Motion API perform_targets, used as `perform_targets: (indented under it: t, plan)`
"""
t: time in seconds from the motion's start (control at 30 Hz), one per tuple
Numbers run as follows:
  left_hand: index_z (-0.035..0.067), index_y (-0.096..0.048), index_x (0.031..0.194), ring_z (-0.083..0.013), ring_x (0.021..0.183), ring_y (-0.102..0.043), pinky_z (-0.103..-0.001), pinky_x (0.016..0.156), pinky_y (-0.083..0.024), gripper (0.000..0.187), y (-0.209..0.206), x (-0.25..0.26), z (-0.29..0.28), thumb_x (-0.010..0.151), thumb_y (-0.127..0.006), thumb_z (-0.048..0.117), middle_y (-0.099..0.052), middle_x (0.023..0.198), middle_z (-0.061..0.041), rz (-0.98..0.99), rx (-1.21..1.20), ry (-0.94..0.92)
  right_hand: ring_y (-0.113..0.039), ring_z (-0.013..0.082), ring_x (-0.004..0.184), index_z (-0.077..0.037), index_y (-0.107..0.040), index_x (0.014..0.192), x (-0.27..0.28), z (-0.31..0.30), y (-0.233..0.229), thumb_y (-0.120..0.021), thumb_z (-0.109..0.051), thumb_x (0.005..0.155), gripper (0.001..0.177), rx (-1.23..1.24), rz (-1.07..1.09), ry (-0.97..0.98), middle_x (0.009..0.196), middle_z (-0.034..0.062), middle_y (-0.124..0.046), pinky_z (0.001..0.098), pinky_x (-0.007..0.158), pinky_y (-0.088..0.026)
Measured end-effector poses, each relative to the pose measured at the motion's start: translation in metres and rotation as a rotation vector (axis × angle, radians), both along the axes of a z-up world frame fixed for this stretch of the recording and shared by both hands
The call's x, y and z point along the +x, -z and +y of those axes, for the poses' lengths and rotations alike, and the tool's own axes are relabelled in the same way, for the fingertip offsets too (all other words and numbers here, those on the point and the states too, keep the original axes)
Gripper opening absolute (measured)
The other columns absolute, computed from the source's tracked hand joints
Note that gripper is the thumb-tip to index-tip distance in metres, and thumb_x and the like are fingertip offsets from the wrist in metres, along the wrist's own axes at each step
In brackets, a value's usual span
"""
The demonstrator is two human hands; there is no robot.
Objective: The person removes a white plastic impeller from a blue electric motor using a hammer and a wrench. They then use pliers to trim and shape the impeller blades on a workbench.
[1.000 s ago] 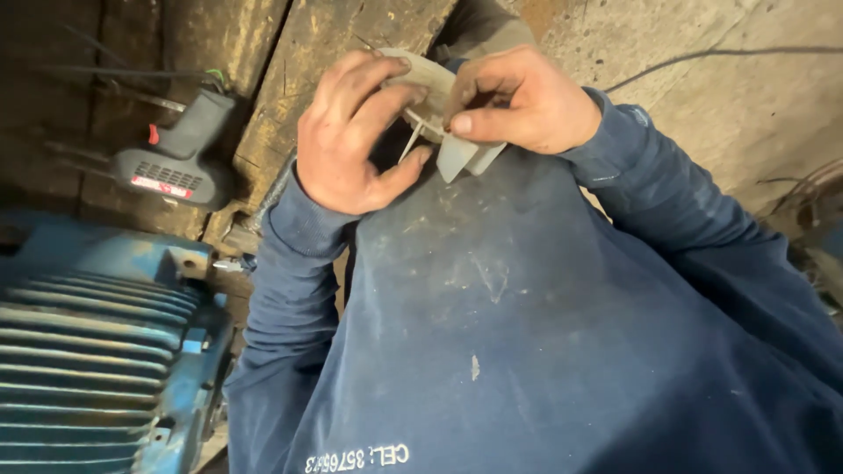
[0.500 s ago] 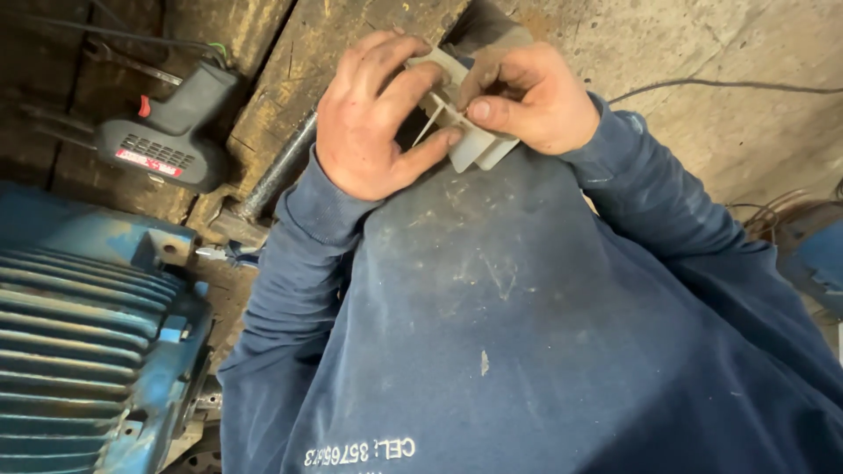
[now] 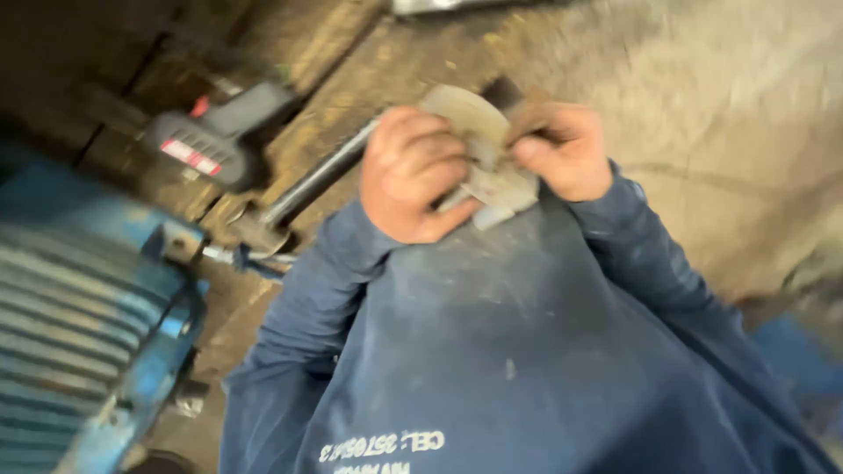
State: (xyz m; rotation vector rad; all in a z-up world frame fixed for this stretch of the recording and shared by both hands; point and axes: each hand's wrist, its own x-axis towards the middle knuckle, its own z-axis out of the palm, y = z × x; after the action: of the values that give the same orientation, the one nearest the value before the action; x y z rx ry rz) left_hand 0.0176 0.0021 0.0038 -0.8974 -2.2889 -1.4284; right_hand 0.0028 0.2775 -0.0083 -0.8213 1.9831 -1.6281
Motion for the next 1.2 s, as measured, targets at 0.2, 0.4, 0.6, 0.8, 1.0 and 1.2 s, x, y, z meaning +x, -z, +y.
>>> perform_targets:
  t: [0.2, 0.4, 0.6, 0.8, 1.0, 1.2]
  plan:
    - [0.012, -0.072, 0.1, -0.0314, 0.103, -0.061, -0.052, 0.094, -0.044, 0.033, -0.012, 0.034, -0.014, 0.077, -0.088, 0.03, -0.067, 0.102, -0.005, 0.062, 0.073, -0.166, -0.065, 0.0132, 0.083, 0.002, -0.065, 0.111, -0.032, -0.013, 0.059, -0.075, -0.026, 0.104, 0.03, -0.016, -0.498, 0.34, 0.096, 0.0046, -0.07, 0.0289, 0.076, -0.054]
    - [0.017, -0.076, 0.112, -0.025, 0.098, -0.06, -0.054, 0.105, -0.045, 0.032, -0.017, 0.064, -0.022, 0.08, -0.083, 0.021, -0.065, 0.098, -0.001, 0.074, 0.093, -0.269, -0.064, 0.0176, 0.079, 0.001, -0.069, 0.113, -0.046, -0.091, 0.057, -0.073, -0.018, 0.106, 0.021, 0.373, -0.098, -0.011, 0.094, 0.0084, -0.067, 0.0305, 0.073, -0.052]
    - [0.017, -0.076, 0.112, -0.0279, 0.103, -0.06, -0.051, 0.107, -0.045, 0.031, -0.03, 0.092, -0.047, 0.082, -0.082, 0.017, -0.069, 0.104, -0.001, 0.006, 0.156, -0.41, -0.064, 0.0349, 0.099, -0.008, -0.067, 0.113, -0.041, -0.175, 0.056, -0.067, -0.02, 0.09, 0.027, 0.29, 0.584, -0.536, 0.107, 0.0136, -0.064, 0.044, 0.083, -0.051]
    - [0.014, -0.075, 0.11, -0.0267, 0.101, -0.059, -0.048, 0.107, -0.047, 0.028, -0.029, 0.114, -0.065, 0.084, -0.085, 0.013, -0.07, 0.102, -0.001, -0.11, 0.239, -0.524, -0.061, 0.0302, 0.108, -0.007, -0.065, 0.138, -0.042, -0.207, 0.065, -0.059, -0.023, 0.096, 0.046, 0.326, 0.889, -0.75, 0.121, 0.0131, -0.063, 0.0425, 0.09, -0.047]
    - [0.014, -0.075, 0.107, -0.0251, 0.102, -0.061, -0.045, 0.104, -0.048, 0.024, -0.026, 0.111, -0.064, 0.085, -0.084, 0.013, -0.071, 0.103, 0.0, -0.129, 0.287, -0.608, -0.061, 0.0296, 0.106, -0.007, -0.066, 0.131, -0.055, -0.181, 0.096, -0.06, -0.023, 0.097, 0.039, 0.365, 0.904, -0.816, 0.119, 0.0104, -0.064, 0.0423, 0.09, -0.047]
    - [0.011, -0.073, 0.105, -0.0256, 0.101, -0.062, -0.046, 0.106, -0.048, 0.023, -0.024, 0.111, -0.064, 0.086, -0.083, 0.015, -0.071, 0.101, -0.002, -0.081, 0.301, -0.618, -0.062, 0.0298, 0.1, -0.007, -0.071, 0.127, -0.082, -0.149, 0.064, -0.071, -0.026, 0.1, 0.034, 0.445, 0.985, -0.683, 0.114, 0.0086, -0.067, 0.0424, 0.085, -0.046]
